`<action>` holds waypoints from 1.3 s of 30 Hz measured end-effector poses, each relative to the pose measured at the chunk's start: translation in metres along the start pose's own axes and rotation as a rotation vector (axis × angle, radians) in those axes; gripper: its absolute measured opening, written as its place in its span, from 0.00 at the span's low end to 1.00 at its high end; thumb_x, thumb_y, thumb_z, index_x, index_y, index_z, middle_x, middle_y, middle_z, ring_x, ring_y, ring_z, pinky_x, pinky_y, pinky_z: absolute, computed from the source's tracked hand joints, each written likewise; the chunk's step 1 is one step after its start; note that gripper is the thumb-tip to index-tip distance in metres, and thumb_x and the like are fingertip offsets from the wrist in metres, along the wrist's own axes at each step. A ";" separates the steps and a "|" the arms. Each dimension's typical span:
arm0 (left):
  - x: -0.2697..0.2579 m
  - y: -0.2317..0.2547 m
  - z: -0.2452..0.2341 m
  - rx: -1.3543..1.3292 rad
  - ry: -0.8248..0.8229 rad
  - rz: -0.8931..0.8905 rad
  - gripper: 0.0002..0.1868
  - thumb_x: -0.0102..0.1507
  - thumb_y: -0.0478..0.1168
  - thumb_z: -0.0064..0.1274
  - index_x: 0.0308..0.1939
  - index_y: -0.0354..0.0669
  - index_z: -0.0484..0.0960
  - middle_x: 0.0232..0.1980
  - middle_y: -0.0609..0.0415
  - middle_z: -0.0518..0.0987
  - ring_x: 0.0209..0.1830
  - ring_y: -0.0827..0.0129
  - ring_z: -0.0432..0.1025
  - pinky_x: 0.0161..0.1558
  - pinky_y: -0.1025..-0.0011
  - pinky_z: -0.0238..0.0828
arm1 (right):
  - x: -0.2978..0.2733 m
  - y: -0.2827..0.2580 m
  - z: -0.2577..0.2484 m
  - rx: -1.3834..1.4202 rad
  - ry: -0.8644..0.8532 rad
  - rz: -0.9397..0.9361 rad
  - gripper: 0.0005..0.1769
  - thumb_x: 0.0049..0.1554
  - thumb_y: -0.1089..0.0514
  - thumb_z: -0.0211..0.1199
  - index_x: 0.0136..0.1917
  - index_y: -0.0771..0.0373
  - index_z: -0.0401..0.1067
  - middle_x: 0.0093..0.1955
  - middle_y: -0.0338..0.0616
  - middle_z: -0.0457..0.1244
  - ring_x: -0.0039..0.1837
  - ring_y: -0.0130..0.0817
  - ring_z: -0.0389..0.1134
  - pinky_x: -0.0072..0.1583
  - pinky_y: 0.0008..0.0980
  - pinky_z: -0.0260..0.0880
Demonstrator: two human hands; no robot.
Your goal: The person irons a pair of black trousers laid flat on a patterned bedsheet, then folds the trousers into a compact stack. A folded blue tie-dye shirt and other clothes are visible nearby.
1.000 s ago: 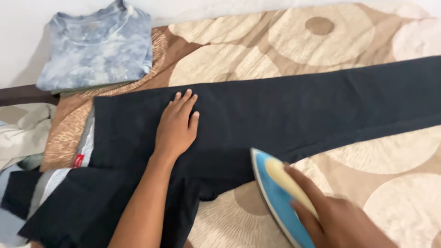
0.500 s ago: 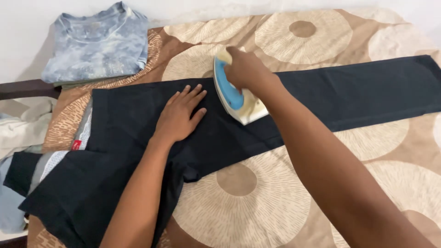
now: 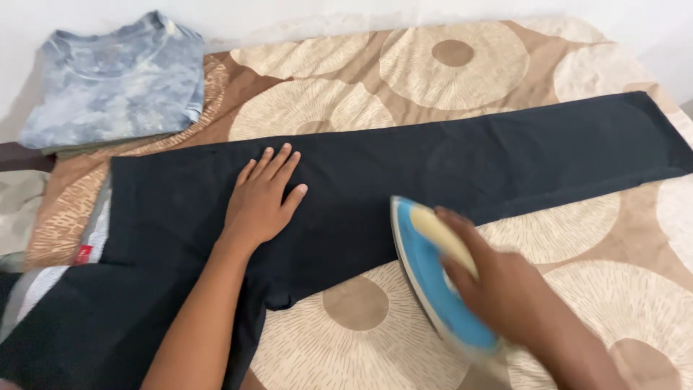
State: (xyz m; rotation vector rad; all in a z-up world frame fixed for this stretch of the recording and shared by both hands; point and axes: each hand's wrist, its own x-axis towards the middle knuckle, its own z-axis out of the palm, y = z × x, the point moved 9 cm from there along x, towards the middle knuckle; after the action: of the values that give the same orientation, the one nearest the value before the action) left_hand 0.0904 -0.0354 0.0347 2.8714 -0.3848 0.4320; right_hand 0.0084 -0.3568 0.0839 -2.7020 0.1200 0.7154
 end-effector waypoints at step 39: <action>0.029 0.214 0.049 -0.138 -0.094 0.134 0.41 0.69 0.58 0.44 0.76 0.30 0.58 0.82 0.37 0.54 0.82 0.46 0.47 0.76 0.43 0.37 | 0.097 -0.003 -0.120 0.022 0.217 -0.127 0.37 0.65 0.46 0.56 0.84 0.45 0.50 0.43 0.59 0.72 0.41 0.47 0.74 0.45 0.54 0.77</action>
State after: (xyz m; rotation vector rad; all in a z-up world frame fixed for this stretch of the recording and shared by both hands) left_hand 0.0691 -0.2558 0.0343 2.7475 -0.6011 0.2815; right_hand 0.1488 -0.3950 0.1345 -2.7295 0.0087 0.3815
